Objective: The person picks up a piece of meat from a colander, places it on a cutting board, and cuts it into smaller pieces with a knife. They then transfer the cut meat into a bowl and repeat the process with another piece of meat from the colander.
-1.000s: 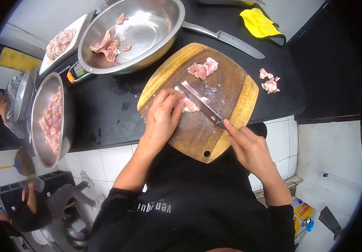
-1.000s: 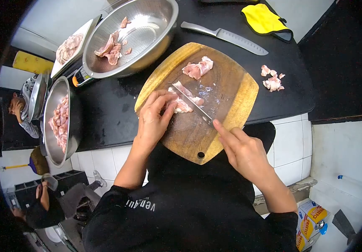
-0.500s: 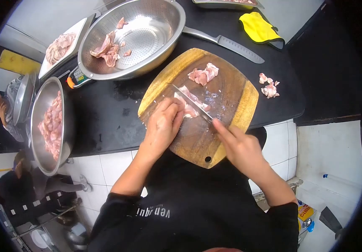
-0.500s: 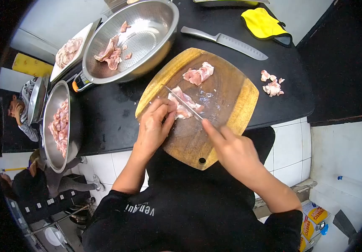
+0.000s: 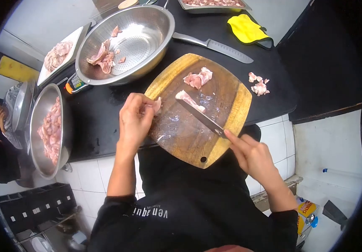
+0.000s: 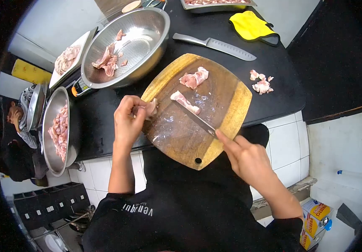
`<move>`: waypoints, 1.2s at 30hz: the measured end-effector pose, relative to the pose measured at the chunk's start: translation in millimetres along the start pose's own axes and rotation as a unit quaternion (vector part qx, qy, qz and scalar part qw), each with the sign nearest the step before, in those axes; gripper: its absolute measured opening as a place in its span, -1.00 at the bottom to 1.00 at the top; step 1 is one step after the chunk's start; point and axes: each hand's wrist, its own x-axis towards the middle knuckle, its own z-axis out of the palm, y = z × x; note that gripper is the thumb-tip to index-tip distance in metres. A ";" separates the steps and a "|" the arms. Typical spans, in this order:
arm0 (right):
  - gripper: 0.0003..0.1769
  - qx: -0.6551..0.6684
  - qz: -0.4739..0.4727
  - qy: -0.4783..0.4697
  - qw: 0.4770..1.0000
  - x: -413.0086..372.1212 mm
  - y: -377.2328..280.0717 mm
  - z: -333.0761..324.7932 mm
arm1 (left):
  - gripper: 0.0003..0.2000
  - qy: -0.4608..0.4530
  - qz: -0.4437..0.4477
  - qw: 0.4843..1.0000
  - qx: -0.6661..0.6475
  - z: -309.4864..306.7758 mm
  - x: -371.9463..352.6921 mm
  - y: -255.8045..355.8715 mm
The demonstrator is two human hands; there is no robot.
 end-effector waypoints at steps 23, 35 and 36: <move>-0.57 0.149 0.156 0.211 0.953 -49.3 50.0 -14.6 | -0.75 -0.241 0.171 0.955 0.018 56.6 53.4 67.3; -0.42 0.210 0.069 0.103 0.970 -36.6 11.4 6.8 | -0.67 -0.204 0.069 0.975 0.050 64.4 -2.4 36.5; -0.42 0.206 0.056 0.094 0.972 -36.2 7.7 7.6 | -0.67 -0.202 0.066 0.976 0.050 63.9 -3.6 36.1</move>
